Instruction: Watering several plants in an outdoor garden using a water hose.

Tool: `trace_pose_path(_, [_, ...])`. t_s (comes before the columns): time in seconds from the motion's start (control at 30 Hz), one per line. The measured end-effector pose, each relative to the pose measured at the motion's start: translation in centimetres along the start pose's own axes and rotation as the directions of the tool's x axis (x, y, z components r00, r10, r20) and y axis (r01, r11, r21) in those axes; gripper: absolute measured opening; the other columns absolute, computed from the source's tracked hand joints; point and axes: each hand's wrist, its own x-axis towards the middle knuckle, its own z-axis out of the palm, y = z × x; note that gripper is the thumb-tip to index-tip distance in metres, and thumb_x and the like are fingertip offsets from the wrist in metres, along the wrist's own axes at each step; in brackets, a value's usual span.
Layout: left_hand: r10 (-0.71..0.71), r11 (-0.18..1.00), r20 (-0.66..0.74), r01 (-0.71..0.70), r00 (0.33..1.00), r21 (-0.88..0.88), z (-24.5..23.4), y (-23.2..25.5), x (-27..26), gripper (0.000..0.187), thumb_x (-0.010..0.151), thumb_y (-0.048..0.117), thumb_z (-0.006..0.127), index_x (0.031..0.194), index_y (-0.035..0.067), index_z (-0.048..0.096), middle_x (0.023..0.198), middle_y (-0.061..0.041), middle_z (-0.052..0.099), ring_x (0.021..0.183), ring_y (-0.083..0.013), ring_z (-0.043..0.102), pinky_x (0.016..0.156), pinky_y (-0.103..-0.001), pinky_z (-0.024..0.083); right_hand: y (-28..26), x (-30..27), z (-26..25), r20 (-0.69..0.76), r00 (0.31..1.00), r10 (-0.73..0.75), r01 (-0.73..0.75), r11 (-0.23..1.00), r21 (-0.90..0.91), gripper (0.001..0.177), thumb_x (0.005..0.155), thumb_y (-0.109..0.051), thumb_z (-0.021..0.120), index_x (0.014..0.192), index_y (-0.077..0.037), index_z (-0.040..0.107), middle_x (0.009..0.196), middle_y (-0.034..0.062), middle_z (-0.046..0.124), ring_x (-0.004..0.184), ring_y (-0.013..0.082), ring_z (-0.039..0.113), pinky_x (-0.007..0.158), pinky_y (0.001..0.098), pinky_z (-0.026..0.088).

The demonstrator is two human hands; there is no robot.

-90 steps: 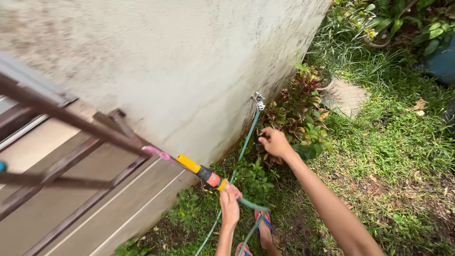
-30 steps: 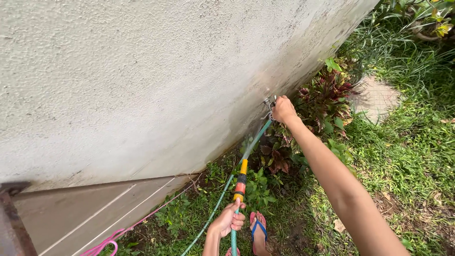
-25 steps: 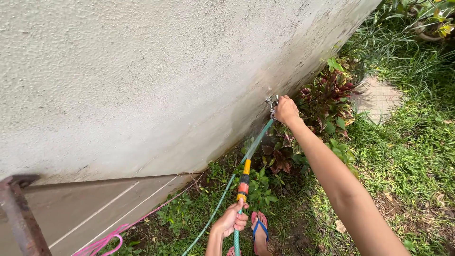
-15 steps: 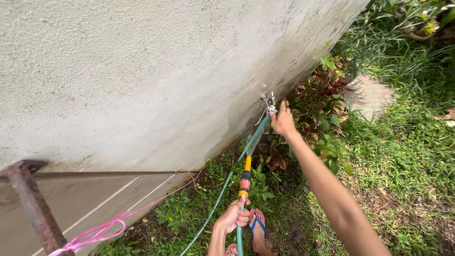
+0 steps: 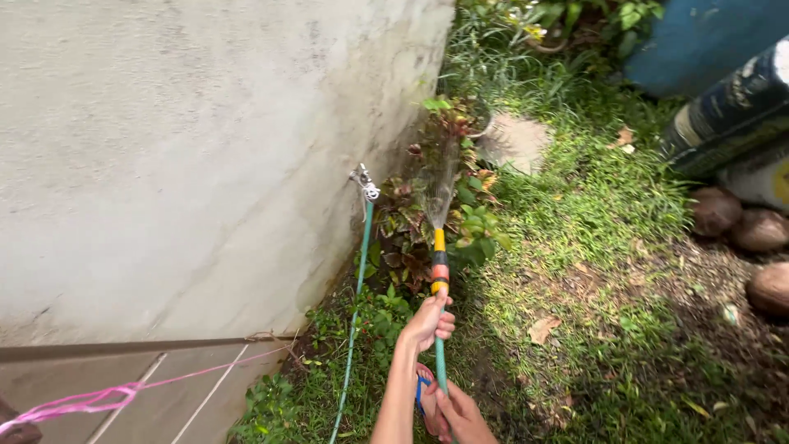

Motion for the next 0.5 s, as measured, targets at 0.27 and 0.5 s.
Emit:
trace_pose_path(0.27, [0.17, 0.807, -0.005, -0.137, 0.985, 0.575, 8.5, -2.4, -0.1, 0.08, 0.102, 0.069, 0.018, 0.141, 0.005, 0.046, 0.093, 0.001, 0.061, 0.085, -0.0112, 0.061, 0.077, -0.029, 0.054, -6.4, -0.7, -2.6, -0.534, 0.825, -0.186, 0.157, 0.983, -0.101, 0.034, 0.105, -0.032, 0.051, 0.086, -0.006, 0.063, 0.056, -0.0053, 0.046, 0.044, 0.0057, 0.038, 0.039, 0.0237, 0.029])
trace_pose_path(0.5, [0.265, 0.548, 0.177, -0.299, 0.948, 0.781, 3.1, -17.3, -1.6, 0.078, 0.111, 0.067, 0.019, 0.134, 0.004, 0.059, 0.109, -0.014, 0.07, 0.099, -0.0214, 0.064, 0.09, -0.037, 0.049, -13.6, 3.9, -9.3, -0.571, 0.795, -0.204, 0.365, 0.913, 0.183, 0.032, 0.107, -0.032, 0.046, 0.09, -0.006, 0.053, 0.058, -0.0059, 0.037, 0.042, 0.0039, 0.026, 0.036, 0.0228, 0.02])
